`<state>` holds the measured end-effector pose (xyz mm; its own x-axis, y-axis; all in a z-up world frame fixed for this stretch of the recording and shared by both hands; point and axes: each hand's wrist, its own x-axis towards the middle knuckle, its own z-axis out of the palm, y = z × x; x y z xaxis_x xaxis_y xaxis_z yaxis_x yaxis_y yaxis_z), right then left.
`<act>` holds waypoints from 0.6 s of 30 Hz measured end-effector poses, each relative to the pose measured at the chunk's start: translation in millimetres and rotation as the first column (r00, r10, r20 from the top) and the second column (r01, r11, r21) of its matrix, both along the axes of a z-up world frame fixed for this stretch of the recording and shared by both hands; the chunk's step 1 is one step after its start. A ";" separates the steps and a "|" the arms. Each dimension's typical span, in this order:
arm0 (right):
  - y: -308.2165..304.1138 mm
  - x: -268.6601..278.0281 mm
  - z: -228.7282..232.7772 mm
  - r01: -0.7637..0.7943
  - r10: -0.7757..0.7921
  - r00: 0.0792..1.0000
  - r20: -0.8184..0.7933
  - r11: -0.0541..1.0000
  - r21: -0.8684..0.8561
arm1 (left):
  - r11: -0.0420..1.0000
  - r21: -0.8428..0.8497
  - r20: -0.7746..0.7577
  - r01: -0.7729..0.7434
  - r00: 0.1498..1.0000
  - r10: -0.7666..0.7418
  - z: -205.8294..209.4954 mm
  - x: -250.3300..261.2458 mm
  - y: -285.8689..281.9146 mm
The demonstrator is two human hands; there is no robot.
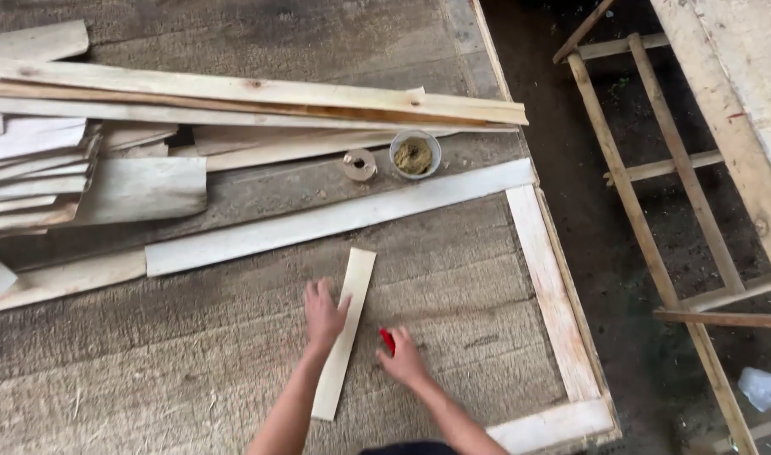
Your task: The person uses a utility knife to score and cut several wooden planks on a workbench. They measure and mark the wood, then snap the pieces apart and stack the cut sections.
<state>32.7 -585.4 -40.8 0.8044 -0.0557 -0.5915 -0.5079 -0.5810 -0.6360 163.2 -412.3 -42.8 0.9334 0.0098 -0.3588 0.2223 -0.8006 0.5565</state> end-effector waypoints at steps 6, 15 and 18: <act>-30.1 -27.7 2.7 0.137 -0.139 0.990 0.018 0.989 0.059 | 0.906 0.384 -0.078 0.179 0.984 -0.161 48.3 -125.7 33.9; -54.6 -85.2 77.0 0.243 -0.242 0.970 -0.028 0.970 0.030 | 0.912 0.376 -0.143 0.163 0.983 -0.117 30.6 -140.8 44.0; -57.2 -108.6 81.0 0.252 -0.252 0.968 -0.004 0.967 0.031 | 0.900 0.403 -0.164 0.164 0.981 -0.105 48.7 -156.8 46.3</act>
<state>-75.9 -642.6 40.2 0.7670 -0.2382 -0.5958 -0.6351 -0.4145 -0.6518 6.5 -366.0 5.9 0.8794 0.0627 -0.4720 0.1457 -0.9792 0.1415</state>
